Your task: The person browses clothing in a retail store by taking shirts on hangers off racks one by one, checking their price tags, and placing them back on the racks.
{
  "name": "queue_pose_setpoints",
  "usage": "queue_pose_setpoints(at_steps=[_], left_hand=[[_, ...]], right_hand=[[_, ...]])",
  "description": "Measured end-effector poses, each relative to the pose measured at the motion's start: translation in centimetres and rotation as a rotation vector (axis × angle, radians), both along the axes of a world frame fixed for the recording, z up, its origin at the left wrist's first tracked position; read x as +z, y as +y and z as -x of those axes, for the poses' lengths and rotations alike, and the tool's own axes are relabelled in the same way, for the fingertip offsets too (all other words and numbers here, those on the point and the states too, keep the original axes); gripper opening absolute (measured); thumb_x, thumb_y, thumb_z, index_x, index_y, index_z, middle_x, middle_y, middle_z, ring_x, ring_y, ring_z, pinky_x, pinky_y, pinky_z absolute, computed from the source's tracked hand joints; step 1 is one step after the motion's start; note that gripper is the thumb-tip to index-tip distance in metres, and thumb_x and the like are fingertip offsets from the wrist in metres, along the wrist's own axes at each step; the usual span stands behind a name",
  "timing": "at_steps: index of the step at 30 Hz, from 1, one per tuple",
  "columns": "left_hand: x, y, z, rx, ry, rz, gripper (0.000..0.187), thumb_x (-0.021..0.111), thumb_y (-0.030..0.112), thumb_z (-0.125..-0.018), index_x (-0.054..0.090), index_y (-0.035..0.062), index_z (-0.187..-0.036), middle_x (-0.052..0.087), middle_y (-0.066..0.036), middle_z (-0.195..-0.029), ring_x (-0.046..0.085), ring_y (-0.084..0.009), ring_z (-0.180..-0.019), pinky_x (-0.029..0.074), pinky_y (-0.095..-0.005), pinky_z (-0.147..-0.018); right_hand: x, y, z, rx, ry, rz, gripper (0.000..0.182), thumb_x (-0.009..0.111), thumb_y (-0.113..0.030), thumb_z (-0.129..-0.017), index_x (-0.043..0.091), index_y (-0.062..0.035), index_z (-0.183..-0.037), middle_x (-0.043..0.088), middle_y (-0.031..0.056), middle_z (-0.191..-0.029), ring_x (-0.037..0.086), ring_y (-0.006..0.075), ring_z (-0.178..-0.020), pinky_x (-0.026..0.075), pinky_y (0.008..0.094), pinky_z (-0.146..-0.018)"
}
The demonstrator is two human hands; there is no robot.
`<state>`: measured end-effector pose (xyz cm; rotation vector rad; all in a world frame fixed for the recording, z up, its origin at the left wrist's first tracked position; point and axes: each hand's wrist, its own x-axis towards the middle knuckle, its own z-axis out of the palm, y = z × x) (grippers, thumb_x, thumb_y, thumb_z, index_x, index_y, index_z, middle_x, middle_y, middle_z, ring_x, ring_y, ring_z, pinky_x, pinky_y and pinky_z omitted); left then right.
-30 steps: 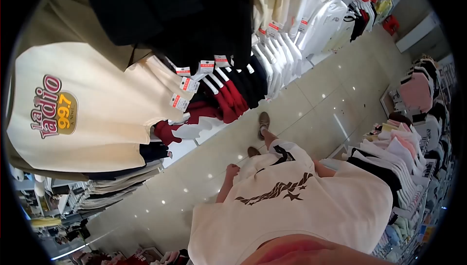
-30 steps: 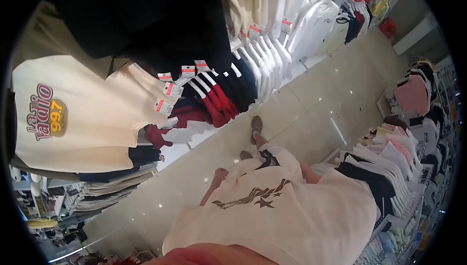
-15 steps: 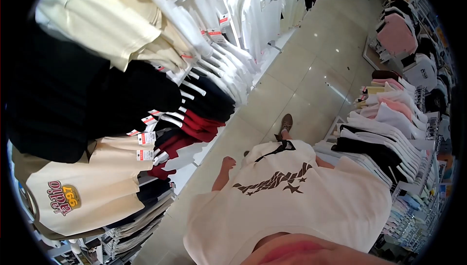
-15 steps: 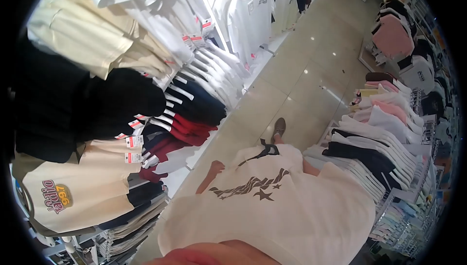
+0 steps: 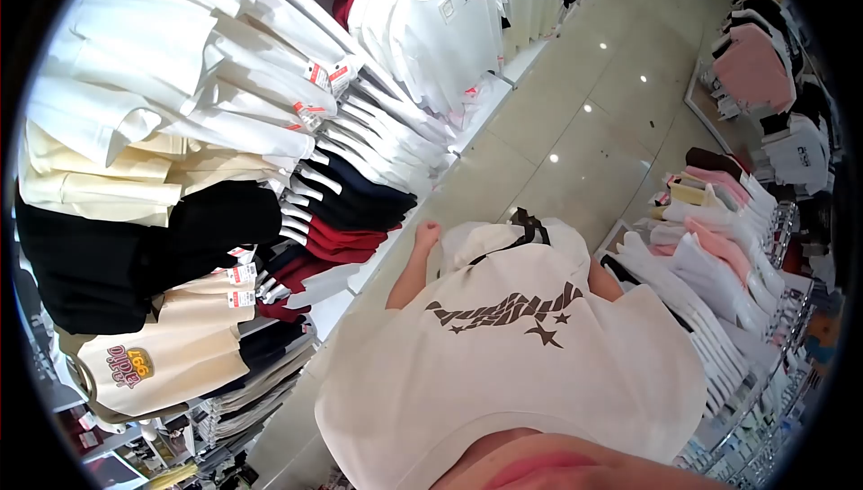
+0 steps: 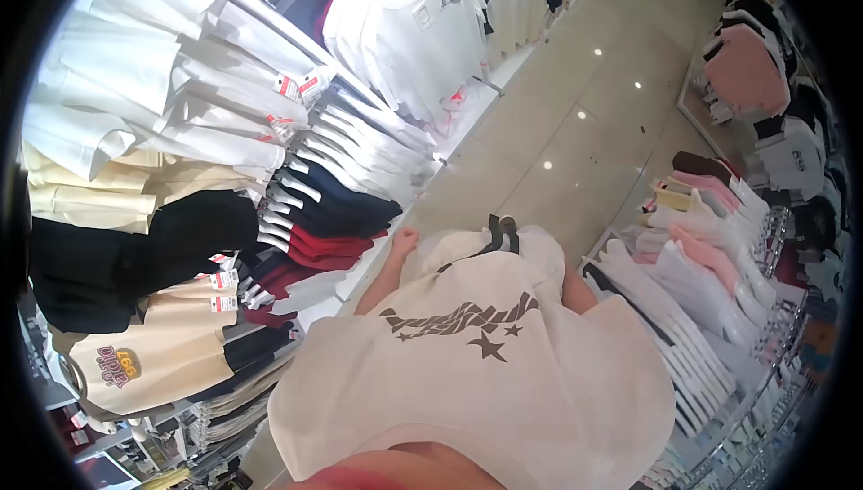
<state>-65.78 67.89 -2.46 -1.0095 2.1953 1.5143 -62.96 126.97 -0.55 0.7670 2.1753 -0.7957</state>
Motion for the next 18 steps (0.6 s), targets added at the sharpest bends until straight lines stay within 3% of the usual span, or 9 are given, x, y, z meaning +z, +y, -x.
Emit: queue_pose_setpoints(at_steps=[3,5,7,10,13,15,18], left_hand=[[1.0,0.6,5.0,0.017,0.082,0.035,0.02,0.066,0.019,-0.086,0.073,0.0032,-0.096,0.073,-0.009,-0.082,0.065,-0.0175,-0.071,0.053,-0.0327,-0.066],[0.3,0.1,8.2,-0.011,0.148,0.046,0.027,0.066,0.019,-0.088,0.072,0.002,-0.109,0.074,-0.011,-0.095,0.069,-0.0196,-0.086,0.054,-0.0336,-0.078],[4.1,1.1,12.9,0.089,0.296,0.014,0.035,0.065,0.017,-0.091,0.067,-0.0018,-0.12,0.072,-0.015,-0.114,0.068,-0.0228,-0.106,0.052,-0.0343,-0.093],[6.6,0.1,16.6,0.074,0.326,-0.001,0.046,0.061,0.017,-0.096,0.056,-0.0052,-0.135,0.061,-0.019,-0.136,0.059,-0.0263,-0.126,0.045,-0.0352,-0.106],[9.8,-0.3,21.1,0.19,0.448,0.015,0.052,0.057,0.018,-0.099,0.045,-0.0053,-0.144,0.053,-0.021,-0.145,0.052,-0.0271,-0.133,0.039,-0.036,-0.112],[10.8,-0.7,24.5,0.218,0.476,0.099,0.054,0.055,0.018,-0.1,0.04,-0.0049,-0.147,0.052,-0.021,-0.144,0.051,-0.0262,-0.133,0.038,-0.0356,-0.111],[11.4,-0.7,29.1,0.431,0.509,0.026,0.041,0.057,0.013,-0.096,0.049,-0.0057,-0.132,0.06,-0.015,-0.125,0.058,-0.0226,-0.111,0.045,-0.0333,-0.098]], right_hand=[[0.0,2.3,1.8,0.008,-0.013,0.0,0.035,0.065,-0.034,-0.083,0.076,-0.0012,-0.09,0.072,0.0238,-0.096,0.071,0.0389,-0.09,0.057,0.0465,-0.078],[0.0,4.0,2.4,0.007,-0.028,-0.008,0.035,0.065,-0.034,-0.082,0.076,-0.0013,-0.09,0.072,0.0238,-0.096,0.071,0.0388,-0.09,0.057,0.0464,-0.078],[-0.4,5.9,3.2,-0.003,-0.049,-0.023,0.035,0.065,-0.034,-0.082,0.076,-0.0013,-0.09,0.072,0.0238,-0.096,0.071,0.0388,-0.09,0.057,0.0463,-0.078],[-0.3,7.3,3.9,-0.013,-0.081,-0.045,0.035,0.066,-0.034,-0.082,0.076,-0.0014,-0.091,0.072,0.0237,-0.096,0.071,0.0387,-0.09,0.058,0.0462,-0.078],[-1.7,9.1,4.7,-0.022,-0.105,-0.067,0.036,0.066,-0.034,-0.082,0.076,-0.0014,-0.091,0.072,0.0236,-0.097,0.071,0.0386,-0.09,0.058,0.046,-0.078],[-2.0,10.2,6.2,-0.013,-0.107,-0.075,0.036,0.066,-0.034,-0.082,0.076,-0.0015,-0.091,0.072,0.0236,-0.097,0.071,0.0386,-0.09,0.058,0.0459,-0.078],[-2.6,11.6,9.0,0.03,-0.098,-0.082,0.036,0.067,-0.035,-0.081,0.076,-0.0015,-0.091,0.072,0.0235,-0.097,0.071,0.0385,-0.091,0.058,0.0458,-0.079]])
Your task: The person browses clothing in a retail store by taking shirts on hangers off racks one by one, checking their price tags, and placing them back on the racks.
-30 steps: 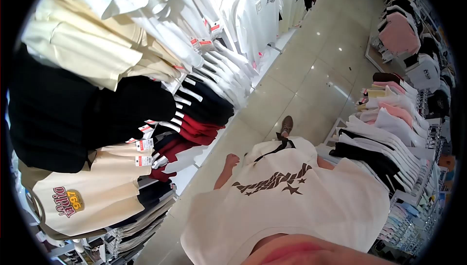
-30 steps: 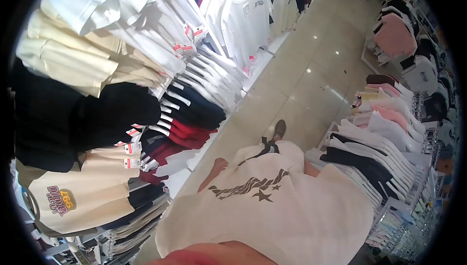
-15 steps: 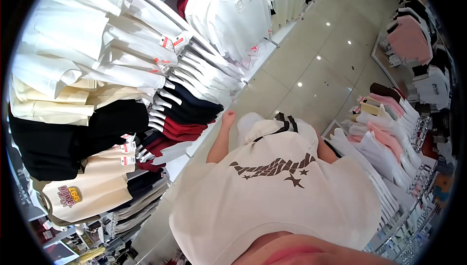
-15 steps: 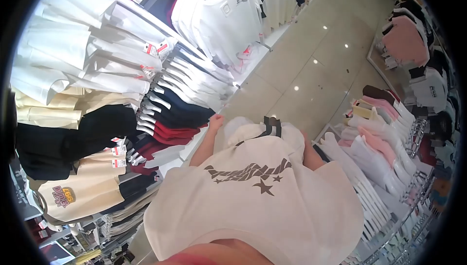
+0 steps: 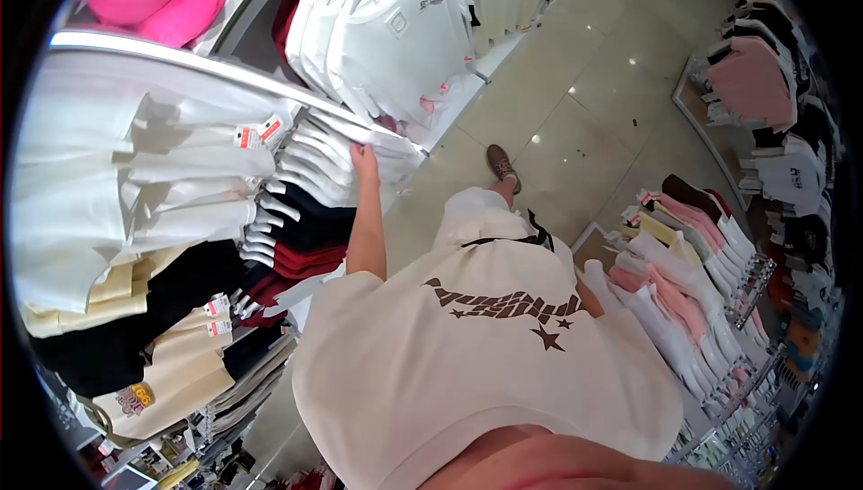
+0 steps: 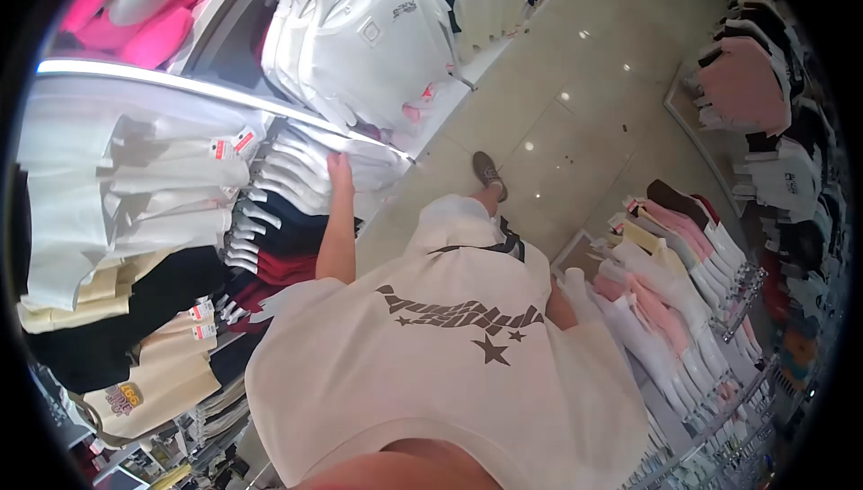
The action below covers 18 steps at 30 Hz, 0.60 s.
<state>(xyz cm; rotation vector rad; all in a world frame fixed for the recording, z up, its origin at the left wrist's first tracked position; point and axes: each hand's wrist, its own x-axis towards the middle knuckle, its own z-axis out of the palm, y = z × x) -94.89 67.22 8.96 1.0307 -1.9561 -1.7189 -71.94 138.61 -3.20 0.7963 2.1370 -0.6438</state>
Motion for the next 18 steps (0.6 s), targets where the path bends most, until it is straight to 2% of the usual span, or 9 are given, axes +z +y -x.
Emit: queue_pose_setpoints(at_steps=[1,3,5,7,9,11,14,16,18], left_hand=[[0.1,0.1,1.9,0.064,0.046,-0.03,0.037,0.058,0.012,-0.094,0.051,-0.0057,-0.126,0.062,-0.013,-0.118,0.059,-0.0213,-0.103,0.046,-0.0329,-0.093],[-3.2,-1.3,5.5,0.288,0.154,-0.089,0.038,0.063,0.011,-0.087,0.054,-0.0056,-0.12,0.063,-0.012,-0.113,0.06,-0.02,-0.096,0.048,-0.0329,-0.086],[-4.4,-2.5,7.7,0.446,0.098,-0.197,0.038,0.067,0.013,-0.083,0.058,-0.0057,-0.114,0.065,-0.013,-0.108,0.062,-0.0218,-0.092,0.05,-0.0346,-0.082],[-1.7,-0.7,9.3,0.603,0.098,-0.121,0.036,0.069,0.014,-0.08,0.062,-0.0061,-0.109,0.067,-0.013,-0.104,0.064,-0.0237,-0.089,0.051,-0.0364,-0.081],[0.8,-0.2,9.4,0.522,-0.032,-0.048,0.037,0.071,0.016,-0.081,0.063,-0.0074,-0.108,0.069,-0.015,-0.105,0.065,-0.0262,-0.09,0.052,-0.0382,-0.083],[1.4,-0.3,10.0,0.597,-0.127,0.008,0.042,0.074,0.018,-0.081,0.063,-0.0092,-0.111,0.069,-0.018,-0.109,0.068,-0.0304,-0.095,0.053,-0.0395,-0.085],[-0.1,-1.4,9.9,0.551,-0.005,0.003,0.04,0.069,0.011,-0.085,0.063,-0.0124,-0.116,0.069,-0.02,-0.112,0.068,-0.0298,-0.099,0.054,-0.039,-0.085],[1.3,-0.5,10.1,0.626,-0.051,0.091,0.038,0.068,0.009,-0.085,0.063,-0.0113,-0.118,0.069,-0.019,-0.113,0.068,-0.0295,-0.1,0.054,-0.0386,-0.087],[2.3,0.4,9.7,0.676,0.058,0.106,0.038,0.069,0.01,-0.084,0.064,-0.0102,-0.116,0.069,-0.02,-0.112,0.068,-0.0301,-0.096,0.053,-0.04,-0.085]], right_hand=[[-0.3,0.3,1.3,0.028,0.005,0.001,0.036,0.067,-0.035,-0.081,0.076,-0.0016,-0.091,0.072,0.0235,-0.097,0.071,0.0385,-0.091,0.058,0.0458,-0.079],[-0.9,0.7,4.0,0.099,0.02,0.001,0.036,0.067,-0.035,-0.081,0.076,-0.0016,-0.091,0.072,0.0235,-0.097,0.071,0.0385,-0.091,0.058,0.0457,-0.079],[-2.5,1.5,7.3,0.236,0.054,-0.013,0.036,0.067,-0.035,-0.081,0.076,-0.0016,-0.091,0.072,0.0234,-0.097,0.071,0.0384,-0.091,0.058,0.0456,-0.079],[-5.4,2.6,10.8,0.441,0.115,-0.035,0.036,0.067,-0.035,-0.081,0.076,-0.0017,-0.092,0.072,0.0234,-0.097,0.071,0.0384,-0.091,0.058,0.0455,-0.079],[-7.3,3.4,14.3,0.622,0.183,-0.066,0.036,0.068,-0.035,-0.081,0.076,-0.0017,-0.092,0.072,0.0234,-0.097,0.071,0.0384,-0.091,0.058,0.0454,-0.079],[-8.9,3.2,18.7,0.728,0.252,-0.069,0.036,0.068,-0.035,-0.081,0.076,-0.0018,-0.092,0.072,0.0233,-0.097,0.071,0.0383,-0.091,0.058,0.0453,-0.079],[2.8,-1.2,27.7,0.346,0.108,-0.015,0.034,0.069,-0.031,-0.079,0.077,-0.0052,-0.1,0.074,0.0207,-0.098,0.072,0.038,-0.092,0.058,0.0445,-0.081],[-0.4,-0.5,32.9,0.451,0.132,0.013,0.031,0.067,-0.027,-0.08,0.077,-0.0072,-0.101,0.074,0.02,-0.1,0.072,0.0375,-0.093,0.058,0.0429,-0.082],[2.1,-1.9,37.4,0.389,0.262,0.07,0.025,0.064,-0.013,-0.079,0.077,0.0,-0.095,0.074,0.0187,-0.079,0.073,0.0311,-0.069,0.058,0.0409,-0.068]])
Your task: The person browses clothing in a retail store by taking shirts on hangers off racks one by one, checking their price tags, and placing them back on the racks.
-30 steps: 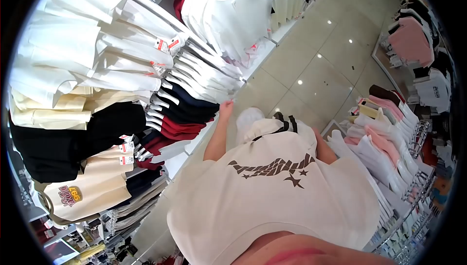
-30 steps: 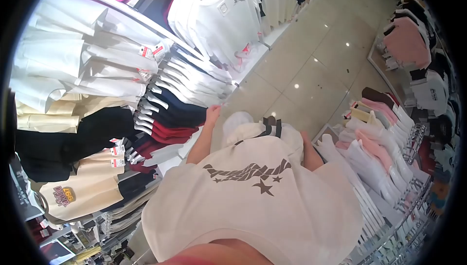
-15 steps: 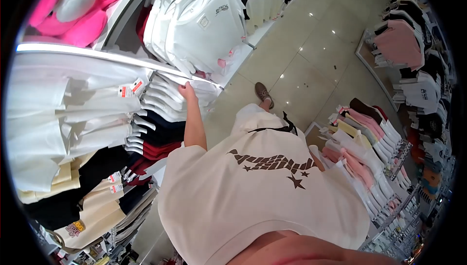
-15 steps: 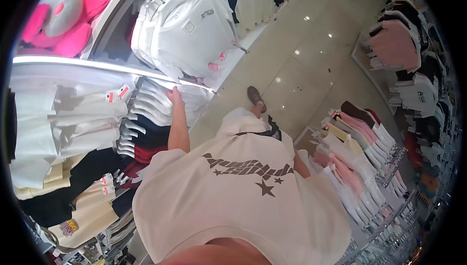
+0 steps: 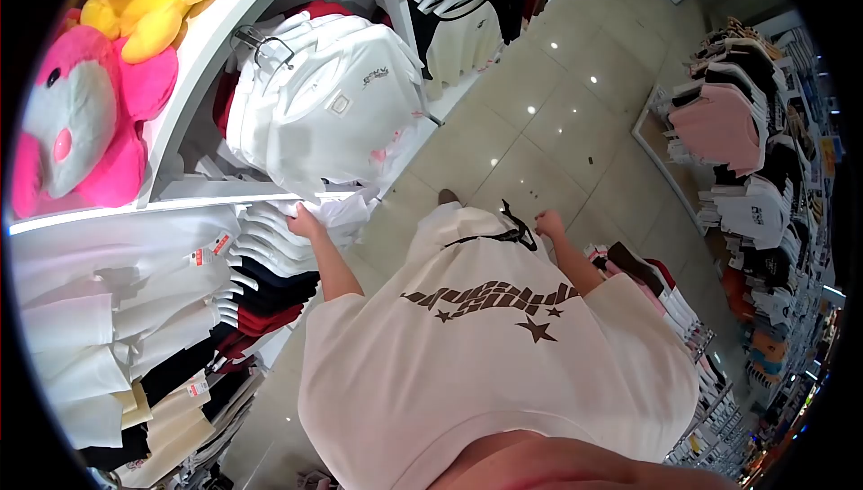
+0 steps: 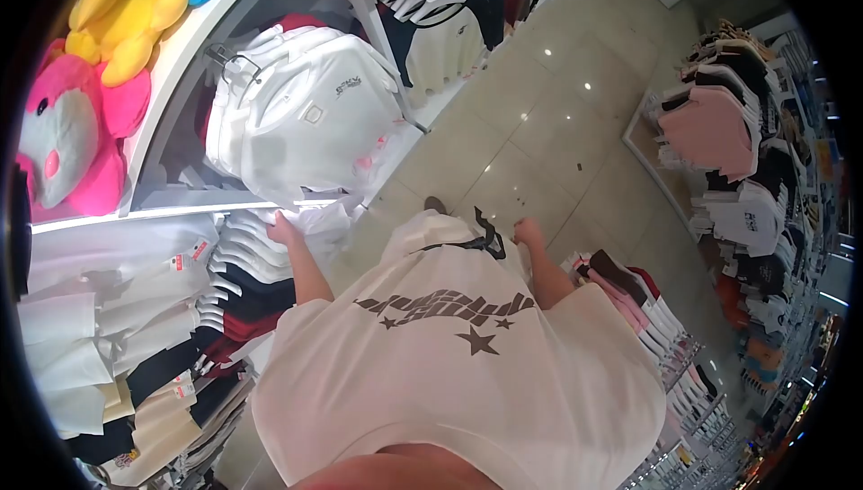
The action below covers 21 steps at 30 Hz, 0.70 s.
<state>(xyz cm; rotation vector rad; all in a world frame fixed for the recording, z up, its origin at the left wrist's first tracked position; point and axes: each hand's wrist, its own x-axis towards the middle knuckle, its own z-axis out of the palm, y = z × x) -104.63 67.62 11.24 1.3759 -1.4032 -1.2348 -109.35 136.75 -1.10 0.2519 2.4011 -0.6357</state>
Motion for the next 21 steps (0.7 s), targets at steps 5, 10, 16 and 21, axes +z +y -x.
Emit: queue_pose_setpoints(at_steps=[5,10,16,21], left_hand=[[2.9,2.4,-1.8,-0.006,0.033,0.02,0.031,0.067,0.008,-0.081,0.062,-0.0108,-0.105,0.069,-0.018,-0.104,0.064,-0.0275,-0.088,0.052,-0.0407,-0.081],[5.5,3.7,-2.7,0.024,0.022,-0.029,0.024,0.066,0.01,-0.08,0.059,-0.0091,-0.092,0.065,-0.014,-0.093,0.06,-0.0244,-0.081,0.05,-0.04,-0.076],[9.8,5.4,-1.5,0.084,0.159,-0.178,0.023,0.065,0.013,-0.081,0.057,-0.0076,-0.089,0.063,-0.013,-0.09,0.059,-0.024,-0.079,0.05,-0.0422,-0.074],[9.0,12.0,-1.4,0.104,0.192,-0.145,0.025,0.064,0.012,-0.083,0.06,-0.009,-0.096,0.064,-0.013,-0.093,0.06,-0.0237,-0.082,0.05,-0.0415,-0.074]], right_hand=[[-0.8,-1.9,8.9,-0.016,0.02,0.18,0.026,0.059,-0.014,-0.081,0.077,-0.001,-0.094,0.074,0.0169,-0.078,0.073,0.0302,-0.069,0.058,0.0402,-0.07],[-2.9,-5.2,14.3,0.38,0.151,0.174,0.026,0.06,-0.018,-0.081,0.078,-0.0072,-0.096,0.075,0.0155,-0.085,0.073,0.0307,-0.077,0.058,0.0402,-0.076],[-0.2,-7.1,20.4,0.425,0.072,0.258,0.027,0.06,-0.019,-0.082,0.078,-0.0055,-0.097,0.076,0.0131,-0.088,0.074,0.0272,-0.08,0.058,0.0382,-0.078],[3.9,-5.1,23.4,0.473,-0.062,0.358,0.03,0.06,-0.019,-0.084,0.076,-0.0009,-0.1,0.076,0.0132,-0.088,0.074,0.0209,-0.081,0.058,0.0349,-0.078]])
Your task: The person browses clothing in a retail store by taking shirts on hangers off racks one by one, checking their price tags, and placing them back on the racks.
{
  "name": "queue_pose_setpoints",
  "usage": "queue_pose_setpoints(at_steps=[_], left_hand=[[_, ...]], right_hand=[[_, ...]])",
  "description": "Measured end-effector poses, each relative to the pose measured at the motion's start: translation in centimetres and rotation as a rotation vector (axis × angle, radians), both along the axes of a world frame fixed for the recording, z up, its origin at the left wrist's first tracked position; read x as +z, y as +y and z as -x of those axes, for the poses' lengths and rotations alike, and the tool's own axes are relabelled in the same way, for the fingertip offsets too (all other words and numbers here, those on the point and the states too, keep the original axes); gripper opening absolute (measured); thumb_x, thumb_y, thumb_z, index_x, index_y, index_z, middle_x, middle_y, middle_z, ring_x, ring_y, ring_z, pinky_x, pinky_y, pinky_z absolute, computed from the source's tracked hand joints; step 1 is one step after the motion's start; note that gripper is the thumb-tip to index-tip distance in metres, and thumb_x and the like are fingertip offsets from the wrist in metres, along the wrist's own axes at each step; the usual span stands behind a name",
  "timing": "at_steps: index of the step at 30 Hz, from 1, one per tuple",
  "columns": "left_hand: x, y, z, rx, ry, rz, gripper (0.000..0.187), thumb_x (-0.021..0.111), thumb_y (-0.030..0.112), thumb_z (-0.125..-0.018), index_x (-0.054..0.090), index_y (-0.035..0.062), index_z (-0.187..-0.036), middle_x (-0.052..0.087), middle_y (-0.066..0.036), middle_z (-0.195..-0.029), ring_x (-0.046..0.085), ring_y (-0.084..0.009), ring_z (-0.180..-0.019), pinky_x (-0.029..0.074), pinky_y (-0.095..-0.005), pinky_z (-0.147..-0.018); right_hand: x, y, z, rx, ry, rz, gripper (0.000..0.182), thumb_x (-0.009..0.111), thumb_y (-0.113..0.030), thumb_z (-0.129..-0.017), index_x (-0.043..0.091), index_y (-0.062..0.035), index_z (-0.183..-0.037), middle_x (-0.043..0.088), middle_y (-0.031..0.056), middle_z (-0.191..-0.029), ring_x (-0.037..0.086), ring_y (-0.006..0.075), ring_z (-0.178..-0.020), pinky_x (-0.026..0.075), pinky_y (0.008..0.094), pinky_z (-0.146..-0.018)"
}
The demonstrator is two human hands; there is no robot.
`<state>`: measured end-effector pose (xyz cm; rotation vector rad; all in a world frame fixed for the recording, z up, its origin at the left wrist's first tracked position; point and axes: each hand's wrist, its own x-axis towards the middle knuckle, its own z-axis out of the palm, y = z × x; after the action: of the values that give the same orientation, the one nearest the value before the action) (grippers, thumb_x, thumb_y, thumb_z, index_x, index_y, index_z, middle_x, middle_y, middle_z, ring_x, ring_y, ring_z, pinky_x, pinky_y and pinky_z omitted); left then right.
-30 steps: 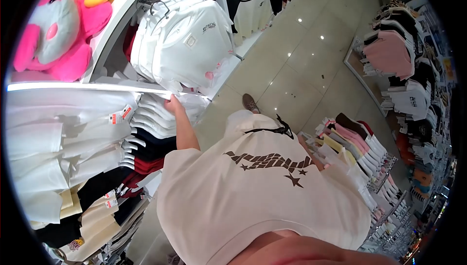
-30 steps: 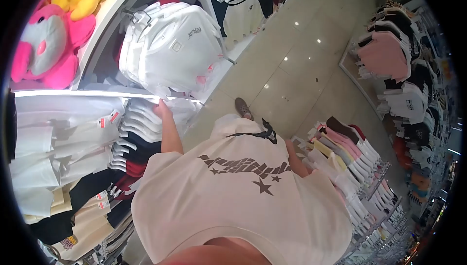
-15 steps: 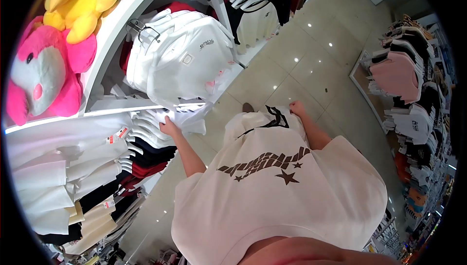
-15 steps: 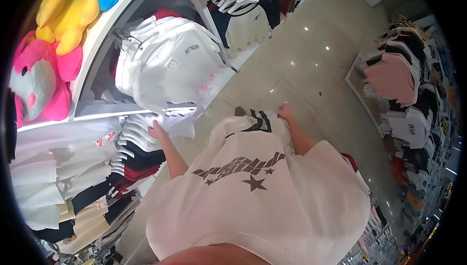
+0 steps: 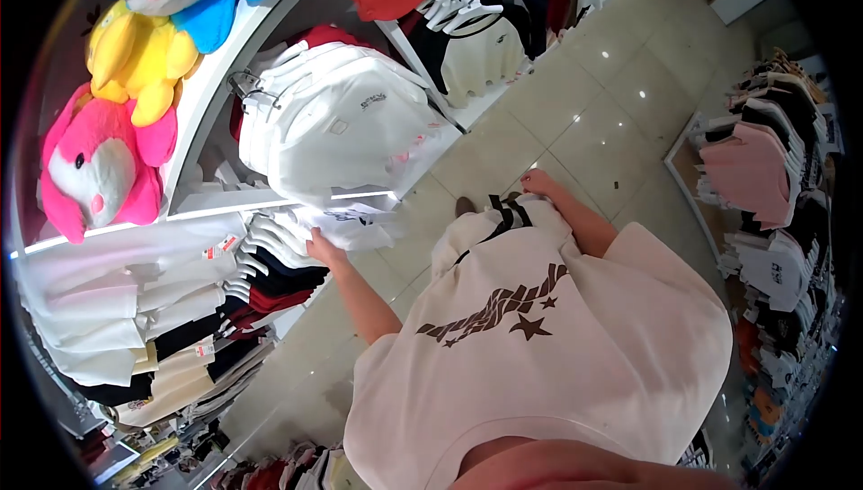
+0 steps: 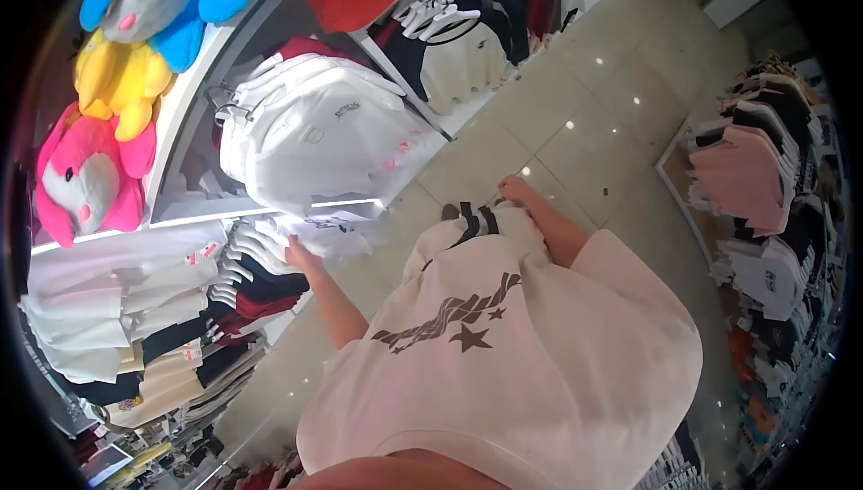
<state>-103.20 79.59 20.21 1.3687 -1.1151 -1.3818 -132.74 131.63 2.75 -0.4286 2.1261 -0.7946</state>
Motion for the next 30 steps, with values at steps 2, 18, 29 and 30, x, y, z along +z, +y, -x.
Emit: queue_pose_setpoints(at_steps=[2,18,29,30], left_hand=[[0.6,5.1,0.8,0.043,0.028,0.029,0.027,0.064,0.011,-0.083,0.061,-0.0095,-0.101,0.064,-0.012,-0.095,0.06,-0.0232,-0.084,0.05,-0.0406,-0.075],[8.7,33.8,10.3,-0.269,-0.097,0.469,0.035,0.073,0.006,-0.085,0.056,-0.0031,-0.115,0.065,-0.011,-0.103,0.062,-0.0161,-0.088,0.052,-0.0334,-0.077],[12.4,35.8,6.7,-0.415,-0.19,0.368,0.014,0.061,0.004,-0.095,0.066,-0.0006,-0.108,0.07,-0.011,-0.103,0.066,-0.0185,-0.099,0.054,-0.0325,-0.081],[12.3,35.3,6.2,-0.444,-0.214,0.413,0.013,0.061,0.005,-0.096,0.066,-0.0011,-0.106,0.07,-0.011,-0.103,0.066,-0.0199,-0.097,0.053,-0.0327,-0.081]], right_hand=[[0.1,0.1,0.8,0.095,-0.05,0.017,0.031,0.06,-0.02,-0.085,0.075,-0.0001,-0.103,0.076,0.0145,-0.088,0.073,0.0197,-0.08,0.057,0.0339,-0.078],[33.6,-15.7,-5.0,0.683,-0.233,0.644,0.047,0.063,-0.039,-0.093,0.061,0.0029,-0.113,0.069,0.0156,-0.103,0.064,0.0255,-0.094,0.05,0.0389,-0.084],[28.1,-13.1,-0.8,0.806,0.035,0.516,0.04,0.065,-0.035,-0.093,0.064,0.003,-0.105,0.066,0.0138,-0.084,0.058,0.021,-0.075,0.048,0.0374,-0.072],[29.1,-12.7,-0.7,0.851,0.016,0.5,0.041,0.065,-0.036,-0.093,0.064,0.0033,-0.102,0.066,0.0163,-0.085,0.059,0.0253,-0.076,0.047,0.0391,-0.073]])
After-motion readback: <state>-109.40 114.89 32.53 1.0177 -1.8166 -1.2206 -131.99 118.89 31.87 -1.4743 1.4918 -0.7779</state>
